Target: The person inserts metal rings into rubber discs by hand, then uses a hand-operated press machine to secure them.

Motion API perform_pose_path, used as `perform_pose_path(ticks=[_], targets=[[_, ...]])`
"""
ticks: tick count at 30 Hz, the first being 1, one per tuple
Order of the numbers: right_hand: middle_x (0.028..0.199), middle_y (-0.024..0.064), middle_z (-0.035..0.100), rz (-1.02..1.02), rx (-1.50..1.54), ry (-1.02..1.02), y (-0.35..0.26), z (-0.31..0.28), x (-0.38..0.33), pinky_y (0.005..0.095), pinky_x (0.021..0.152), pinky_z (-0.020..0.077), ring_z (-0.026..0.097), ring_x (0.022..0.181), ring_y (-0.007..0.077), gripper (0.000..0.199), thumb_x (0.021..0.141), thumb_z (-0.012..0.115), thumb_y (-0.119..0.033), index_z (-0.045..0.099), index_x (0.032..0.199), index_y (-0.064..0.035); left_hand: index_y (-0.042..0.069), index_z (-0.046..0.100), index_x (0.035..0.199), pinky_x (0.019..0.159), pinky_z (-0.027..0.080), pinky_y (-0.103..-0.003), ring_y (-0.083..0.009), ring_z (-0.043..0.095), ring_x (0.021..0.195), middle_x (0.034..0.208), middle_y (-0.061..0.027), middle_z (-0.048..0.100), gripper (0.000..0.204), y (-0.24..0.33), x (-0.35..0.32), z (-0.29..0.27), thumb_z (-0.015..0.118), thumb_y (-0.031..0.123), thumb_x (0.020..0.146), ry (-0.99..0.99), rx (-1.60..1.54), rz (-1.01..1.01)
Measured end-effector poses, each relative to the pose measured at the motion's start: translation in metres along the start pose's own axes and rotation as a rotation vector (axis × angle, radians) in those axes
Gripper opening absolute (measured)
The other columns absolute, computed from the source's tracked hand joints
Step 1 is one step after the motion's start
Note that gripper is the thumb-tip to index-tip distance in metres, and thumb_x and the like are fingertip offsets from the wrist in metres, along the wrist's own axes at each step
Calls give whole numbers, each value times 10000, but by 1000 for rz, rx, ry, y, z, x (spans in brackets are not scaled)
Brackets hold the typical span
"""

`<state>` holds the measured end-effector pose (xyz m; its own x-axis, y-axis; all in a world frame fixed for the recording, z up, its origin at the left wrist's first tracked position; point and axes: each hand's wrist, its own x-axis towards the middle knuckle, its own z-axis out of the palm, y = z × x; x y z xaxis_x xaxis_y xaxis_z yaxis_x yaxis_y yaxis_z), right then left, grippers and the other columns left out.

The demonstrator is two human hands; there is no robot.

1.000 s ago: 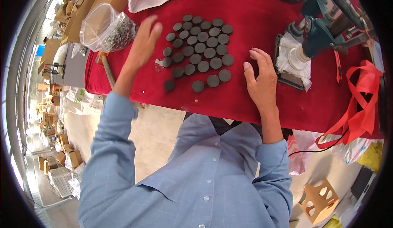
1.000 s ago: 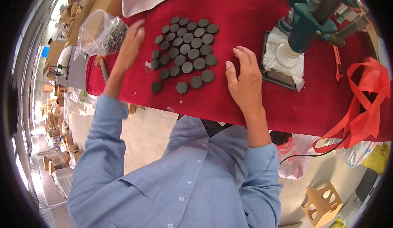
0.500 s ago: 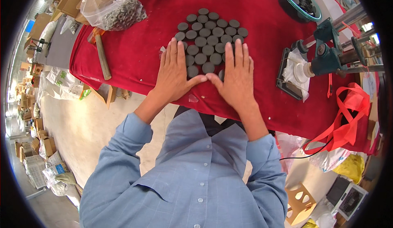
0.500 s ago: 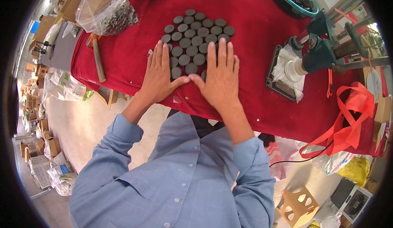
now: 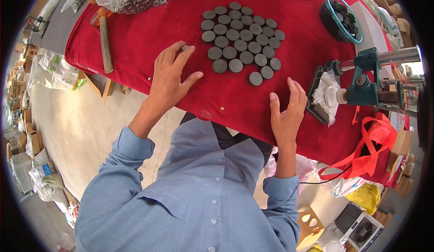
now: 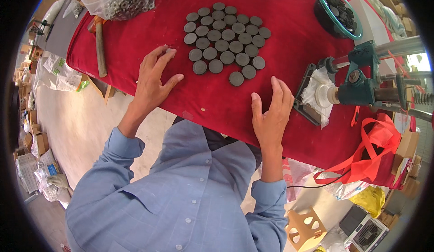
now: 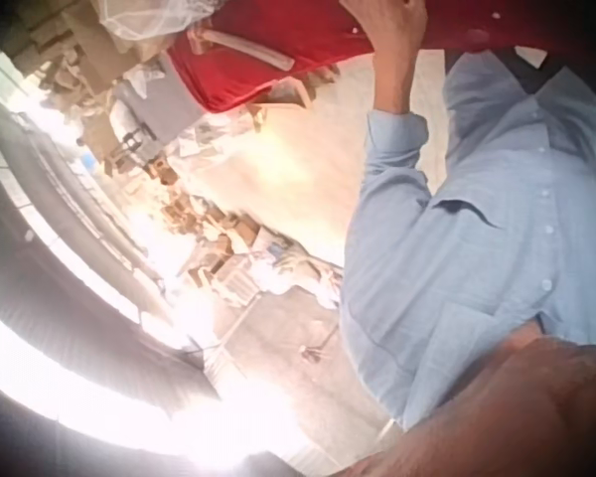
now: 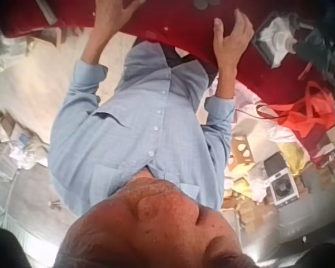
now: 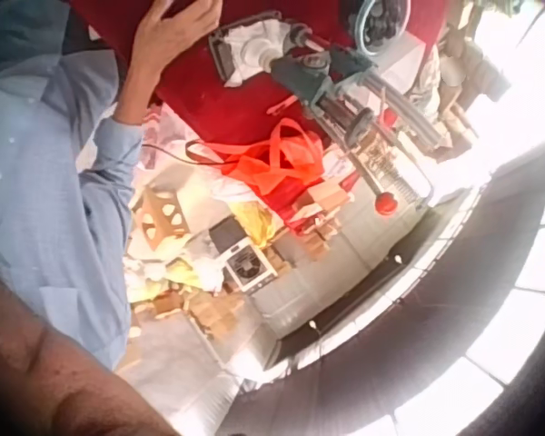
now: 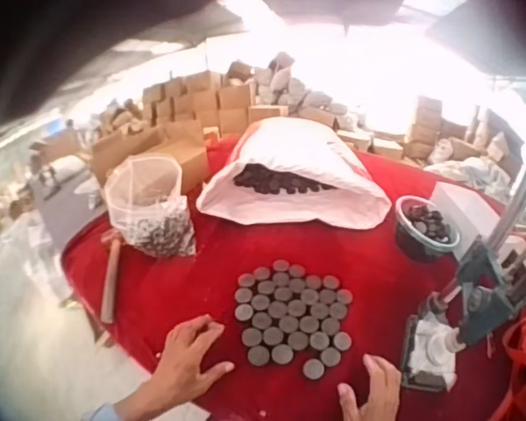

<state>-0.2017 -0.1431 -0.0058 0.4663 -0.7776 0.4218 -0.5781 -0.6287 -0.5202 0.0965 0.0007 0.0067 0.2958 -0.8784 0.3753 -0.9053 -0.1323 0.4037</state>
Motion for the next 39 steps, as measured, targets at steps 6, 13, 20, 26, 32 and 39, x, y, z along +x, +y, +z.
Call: perform_pose_path(ticks=[6,13,20,26,32,39], targets=[[1331,183,631,-5,4,8,-1,0,4,484,1073,482,590,1238,390,427,952,770,-126,662,1347,-4,89,734,1311,979,493,-462,-300,640,1082,1251,-129,625,491,37,10,25,873,141,843,21,-179,95],[1339,177,635,-6,-12,10,-4,-1,3,481,1076,484,589,1247,384,392,945,755,-92,673,1318,-2,78,774,1212,822,554,-384,-249,635,950,1221,-106,651,363,48,14,34,851,51,858,44,-276,127],[1372,185,624,-21,3,9,-4,0,3,491,1087,475,581,1264,394,478,922,783,-111,647,1366,2,98,791,1207,851,571,-386,-263,653,987,1257,-111,692,344,49,6,39,846,55,871,56,-343,75],[1391,172,613,-132,-65,-52,-16,11,17,469,1025,486,584,1251,375,674,845,880,-229,603,1418,-7,93,782,1222,849,588,-381,-278,675,999,1206,-110,708,370,50,9,38,858,59,861,70,-304,42],[1275,141,646,-138,25,-119,-15,15,42,469,962,507,634,1127,345,606,849,884,-251,642,1357,-26,47,756,1160,846,582,-406,-301,698,1069,1163,-131,692,323,47,32,20,869,121,867,-14,-468,-144],[1260,188,699,-177,190,47,8,16,133,468,955,550,682,1156,365,425,935,781,-217,689,1309,-37,10,507,1573,1262,355,-477,-430,400,1543,1679,-276,376,746,-13,111,37,694,470,1015,33,-267,-84]])
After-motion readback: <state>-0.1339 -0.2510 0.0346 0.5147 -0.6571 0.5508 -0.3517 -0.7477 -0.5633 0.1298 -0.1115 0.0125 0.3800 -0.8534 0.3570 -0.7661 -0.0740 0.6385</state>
